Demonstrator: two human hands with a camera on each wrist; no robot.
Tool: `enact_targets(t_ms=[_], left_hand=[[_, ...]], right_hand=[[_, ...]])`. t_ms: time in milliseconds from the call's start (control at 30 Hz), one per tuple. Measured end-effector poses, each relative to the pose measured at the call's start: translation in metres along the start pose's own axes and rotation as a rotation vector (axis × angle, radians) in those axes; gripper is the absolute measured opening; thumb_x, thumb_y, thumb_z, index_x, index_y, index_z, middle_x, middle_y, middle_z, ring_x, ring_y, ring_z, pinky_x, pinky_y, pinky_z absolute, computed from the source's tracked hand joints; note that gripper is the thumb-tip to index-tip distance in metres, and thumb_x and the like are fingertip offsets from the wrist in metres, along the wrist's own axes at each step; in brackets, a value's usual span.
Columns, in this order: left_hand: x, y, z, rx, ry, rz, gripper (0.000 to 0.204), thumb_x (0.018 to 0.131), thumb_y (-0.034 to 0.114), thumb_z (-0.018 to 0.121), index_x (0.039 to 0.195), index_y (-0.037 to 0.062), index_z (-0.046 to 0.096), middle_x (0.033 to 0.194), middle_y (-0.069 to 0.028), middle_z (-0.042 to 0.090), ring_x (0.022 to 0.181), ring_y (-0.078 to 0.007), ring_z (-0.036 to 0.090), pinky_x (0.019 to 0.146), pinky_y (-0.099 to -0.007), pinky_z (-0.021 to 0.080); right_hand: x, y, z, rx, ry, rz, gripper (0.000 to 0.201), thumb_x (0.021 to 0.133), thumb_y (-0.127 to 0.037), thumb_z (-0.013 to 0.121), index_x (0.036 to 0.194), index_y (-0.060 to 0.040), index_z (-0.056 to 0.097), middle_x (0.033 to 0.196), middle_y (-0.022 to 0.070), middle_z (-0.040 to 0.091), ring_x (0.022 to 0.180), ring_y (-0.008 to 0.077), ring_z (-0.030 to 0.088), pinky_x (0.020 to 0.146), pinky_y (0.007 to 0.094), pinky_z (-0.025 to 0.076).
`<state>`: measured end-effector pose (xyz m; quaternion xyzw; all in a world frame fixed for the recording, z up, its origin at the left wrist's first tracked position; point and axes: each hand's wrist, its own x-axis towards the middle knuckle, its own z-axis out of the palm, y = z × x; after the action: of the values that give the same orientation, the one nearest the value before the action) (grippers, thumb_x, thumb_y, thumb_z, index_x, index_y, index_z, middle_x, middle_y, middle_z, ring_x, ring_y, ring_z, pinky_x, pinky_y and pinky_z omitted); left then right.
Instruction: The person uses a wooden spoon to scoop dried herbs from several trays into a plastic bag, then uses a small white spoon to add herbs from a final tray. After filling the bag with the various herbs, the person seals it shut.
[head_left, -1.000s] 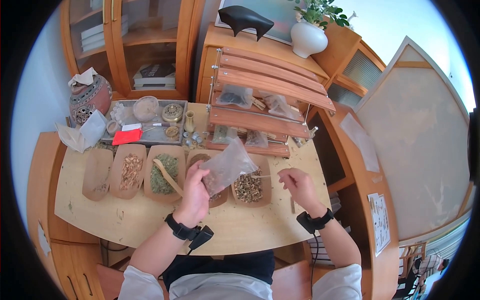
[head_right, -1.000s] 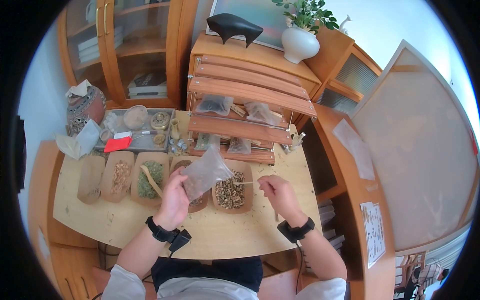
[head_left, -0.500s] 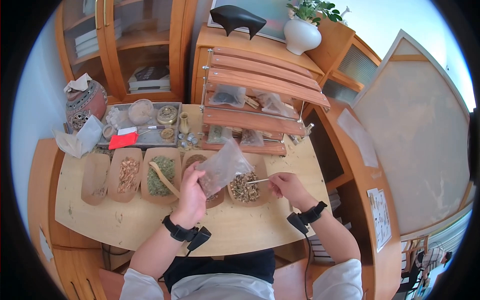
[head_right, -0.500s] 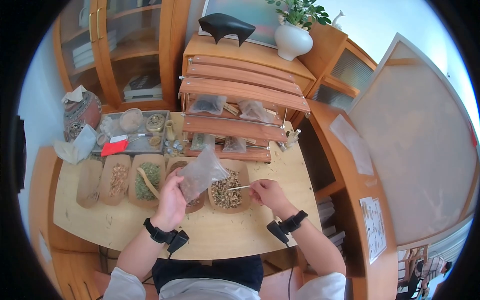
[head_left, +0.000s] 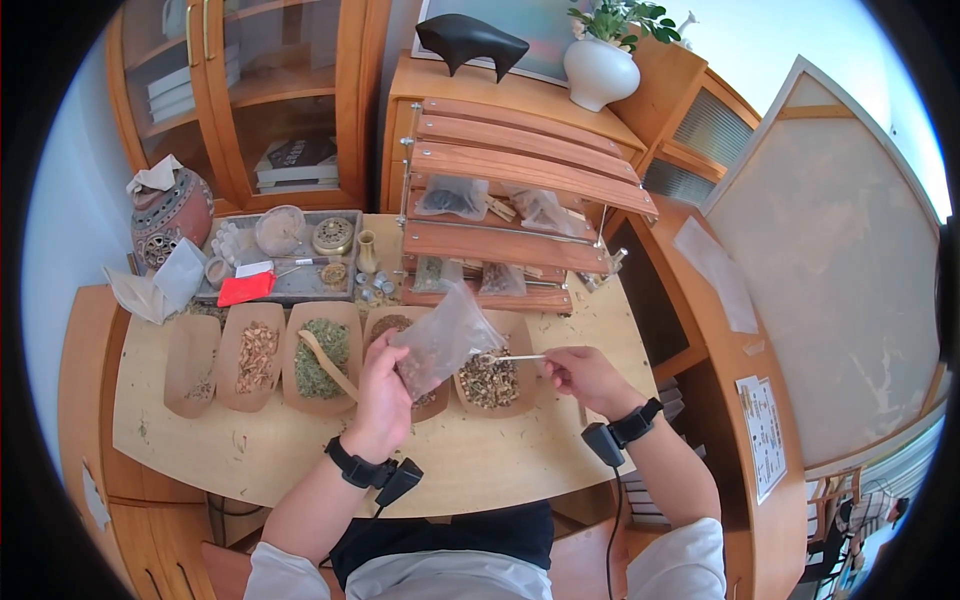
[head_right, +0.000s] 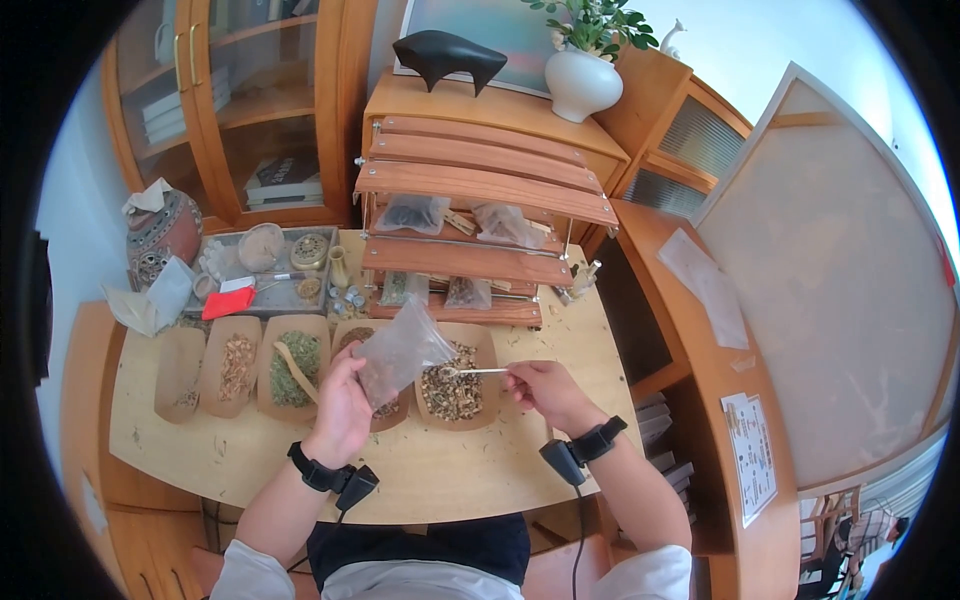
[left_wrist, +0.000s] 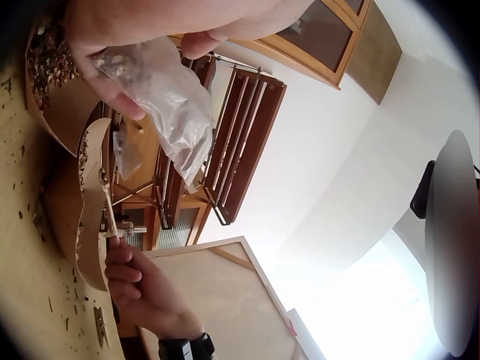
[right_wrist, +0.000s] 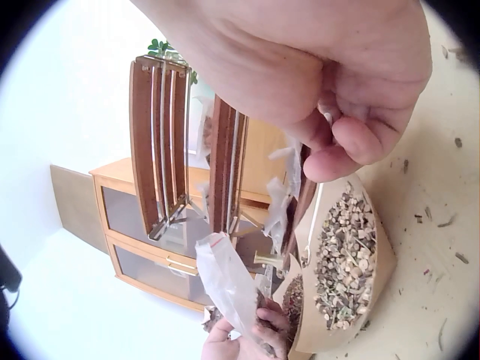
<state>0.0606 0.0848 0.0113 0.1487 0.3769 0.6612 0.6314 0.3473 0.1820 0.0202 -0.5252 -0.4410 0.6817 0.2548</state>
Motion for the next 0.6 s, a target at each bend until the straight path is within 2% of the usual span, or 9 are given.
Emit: enact_targets(t_ms=[100, 333, 467, 600], left_hand=[[0.005, -0.006, -0.006, -0.029, -0.003, 0.011, 0.052, 0.094, 0.02, 0.051, 0.142, 0.0111, 0.033, 0.132, -0.0079, 0.051, 0.119, -0.0216, 0.056, 0.089, -0.041, 0.053], [0.008, -0.011, -0.01, -0.029, -0.054, -0.001, 0.053, 0.094, 0.02, 0.05, 0.143, 0.0111, 0.031, 0.134, -0.0081, 0.05, 0.121, -0.0227, 0.054, 0.089, -0.0418, 0.053], [0.008, -0.011, -0.01, -0.02, -0.062, -0.016, 0.053, 0.094, 0.021, 0.05, 0.143, 0.0111, 0.032, 0.135, -0.0079, 0.049, 0.121, -0.0228, 0.054, 0.089, -0.0417, 0.052], [0.007, -0.009, -0.01, -0.023, -0.068, -0.015, 0.055, 0.094, 0.022, 0.051, 0.144, 0.0109, 0.031, 0.136, -0.0073, 0.049, 0.122, -0.0221, 0.054, 0.09, -0.0418, 0.052]], right_hand=[[-0.008, -0.019, -0.008, -0.016, 0.029, -0.045, 0.019, 0.099, -0.016, 0.055, 0.095, -0.0006, 0.065, 0.08, 0.0005, 0.061, 0.065, 0.0085, 0.055, 0.055, 0.0226, 0.043], [-0.034, -0.081, 0.013, -0.06, 0.065, -0.215, 0.021, 0.1, -0.018, 0.054, 0.09, -0.0018, 0.062, 0.08, 0.001, 0.06, 0.063, 0.0091, 0.055, 0.054, 0.0227, 0.042], [-0.048, -0.087, 0.04, -0.274, 0.067, -0.313, 0.022, 0.1, -0.018, 0.055, 0.097, 0.0014, 0.064, 0.083, 0.0034, 0.064, 0.065, 0.0093, 0.059, 0.052, 0.0223, 0.042], [-0.055, -0.082, 0.037, -0.286, 0.202, -0.399, 0.023, 0.1, -0.017, 0.055, 0.1, 0.0035, 0.066, 0.082, 0.0052, 0.066, 0.061, 0.0094, 0.06, 0.051, 0.0217, 0.043]])
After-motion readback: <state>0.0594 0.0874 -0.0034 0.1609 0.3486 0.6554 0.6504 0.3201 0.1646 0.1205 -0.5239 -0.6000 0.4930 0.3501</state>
